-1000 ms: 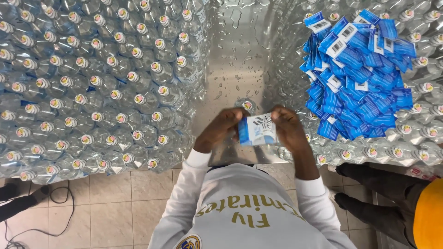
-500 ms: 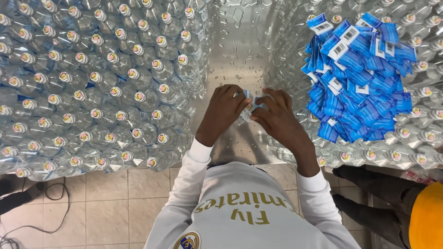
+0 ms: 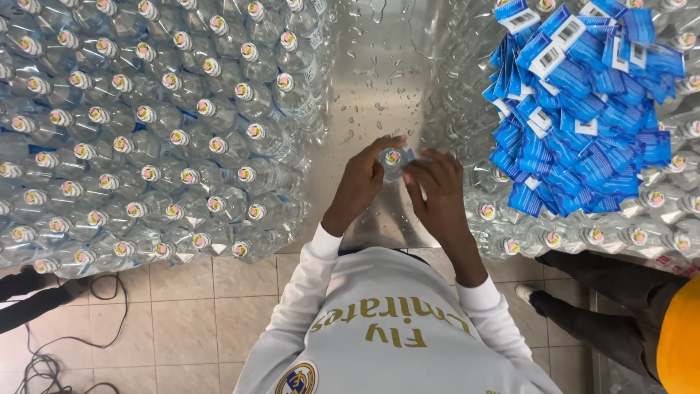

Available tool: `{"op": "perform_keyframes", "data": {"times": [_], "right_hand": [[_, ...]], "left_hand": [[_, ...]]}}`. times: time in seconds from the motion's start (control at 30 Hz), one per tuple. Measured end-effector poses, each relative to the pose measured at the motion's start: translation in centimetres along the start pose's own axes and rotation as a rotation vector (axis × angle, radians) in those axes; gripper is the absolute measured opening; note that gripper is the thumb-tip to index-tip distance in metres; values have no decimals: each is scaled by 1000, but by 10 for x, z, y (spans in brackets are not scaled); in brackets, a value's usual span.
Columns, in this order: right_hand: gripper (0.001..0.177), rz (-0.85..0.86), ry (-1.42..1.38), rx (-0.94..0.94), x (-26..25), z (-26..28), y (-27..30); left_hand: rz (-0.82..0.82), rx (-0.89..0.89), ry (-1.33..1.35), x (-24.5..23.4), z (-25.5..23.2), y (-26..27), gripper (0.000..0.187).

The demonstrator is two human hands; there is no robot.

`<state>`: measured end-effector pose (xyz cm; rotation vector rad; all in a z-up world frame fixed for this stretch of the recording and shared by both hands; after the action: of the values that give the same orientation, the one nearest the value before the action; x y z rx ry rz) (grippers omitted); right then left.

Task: Manually applying adhesive labels to plastic water bottles and stacking them on a table.

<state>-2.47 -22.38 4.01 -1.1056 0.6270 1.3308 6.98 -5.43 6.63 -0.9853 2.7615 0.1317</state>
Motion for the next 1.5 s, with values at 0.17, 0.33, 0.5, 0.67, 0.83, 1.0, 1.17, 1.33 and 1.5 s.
{"op": "perform_keyframes", "data": {"times": [0.17, 0.33, 0.5, 0.67, 0.83, 1.0, 1.17, 1.33, 1.5], "right_hand": [[16, -22, -225, 192, 5, -5, -22], [18, 60, -369, 262, 1, 8, -32], [41, 87, -463, 302, -6, 17, -38], [47, 177, -385, 368, -3, 13, -39], [42, 188, -310, 396, 19, -6, -37], [28, 178, -104, 392, 34, -15, -32], [25, 144, -69, 394, 42, -18, -31], [25, 197, -140, 382, 39, -19, -39], [29, 253, -36, 372, 41, -16, -41]], "left_hand": [[-139, 30, -24, 7, 17, -12, 44], [-188, 23, -106, 6, 15, -10, 51], [-124, -39, -253, 5, 18, -13, 51], [-108, -133, -338, 6, 47, -19, 46], [-56, -235, -457, 8, 59, -26, 40], [2, -293, -576, 4, 31, -24, 38], [37, -321, -578, 2, 11, -19, 37], [45, -340, -619, 2, 22, -27, 41], [89, -323, -615, -1, 13, -32, 43]]}}
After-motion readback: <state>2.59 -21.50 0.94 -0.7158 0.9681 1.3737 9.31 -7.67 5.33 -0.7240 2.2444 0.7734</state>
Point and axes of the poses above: each hand's wrist, its own y-axis away from the middle knuckle, its own x-axis out of the palm, z = x × y, the point moved 2 cm from there along -y, towards the middle knuckle, and after that the axes turned 15 degrees about z, right-handed, at the moved point
